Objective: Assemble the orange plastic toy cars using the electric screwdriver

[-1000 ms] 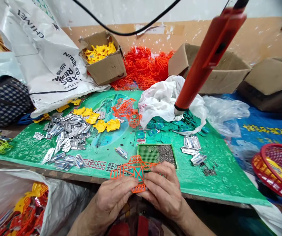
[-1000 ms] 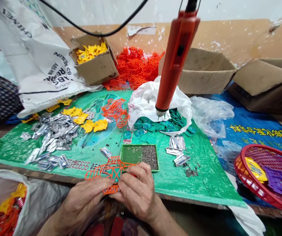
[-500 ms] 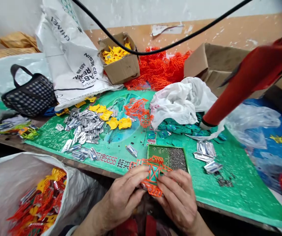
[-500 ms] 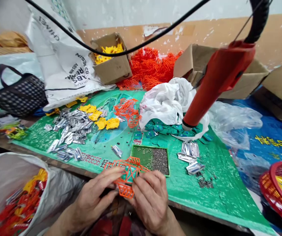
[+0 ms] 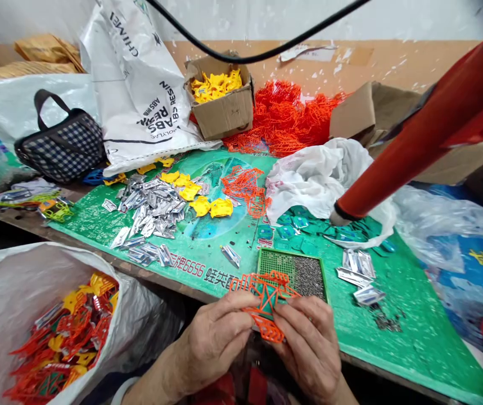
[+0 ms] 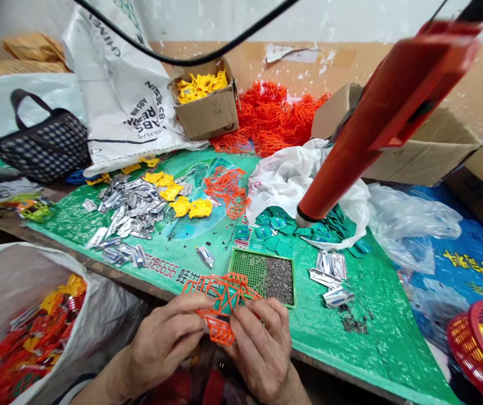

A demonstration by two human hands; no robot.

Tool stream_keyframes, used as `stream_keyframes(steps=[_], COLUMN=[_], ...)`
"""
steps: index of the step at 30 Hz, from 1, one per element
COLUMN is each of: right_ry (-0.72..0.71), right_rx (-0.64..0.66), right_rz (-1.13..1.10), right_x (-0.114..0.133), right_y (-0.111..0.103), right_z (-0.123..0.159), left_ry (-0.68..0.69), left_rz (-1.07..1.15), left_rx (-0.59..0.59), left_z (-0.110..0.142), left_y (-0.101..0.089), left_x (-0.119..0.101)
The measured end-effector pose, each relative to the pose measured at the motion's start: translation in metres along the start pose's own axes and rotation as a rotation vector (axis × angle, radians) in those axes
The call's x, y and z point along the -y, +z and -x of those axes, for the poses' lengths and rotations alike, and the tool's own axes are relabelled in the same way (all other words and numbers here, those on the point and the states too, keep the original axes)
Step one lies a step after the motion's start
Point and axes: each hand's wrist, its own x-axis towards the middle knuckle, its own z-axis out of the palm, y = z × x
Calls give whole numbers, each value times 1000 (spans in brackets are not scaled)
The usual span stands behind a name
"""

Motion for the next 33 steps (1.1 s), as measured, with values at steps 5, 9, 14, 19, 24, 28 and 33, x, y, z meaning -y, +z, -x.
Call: stream_keyframes(steps=[5, 9, 14, 19, 24, 28, 33], right_ry=[-5, -1, 4, 37, 63, 64, 108], right_rx=[25, 40, 19, 20, 118, 237, 331], right_rz=[45, 61, 57, 44, -72, -284, -391], right_x=[0, 1, 1, 3, 4, 7, 7], right_y=[0, -1, -2, 0, 1, -3, -3], right_z=[-1, 1, 0, -6, -21, -35, -34], left_ry=[22, 3, 7, -47, -170, -308, -637], left_rz=[8, 49, 34, -76, -244, 6, 391], left_rx=[-1, 5, -2, -10, 189, 420, 522], left_z=[2, 2, 0, -3, -7, -23, -38], left_y=[-2, -1, 0, -1, -8, -24, -33], left_x=[0, 0, 1, -5, -18, -28, -28])
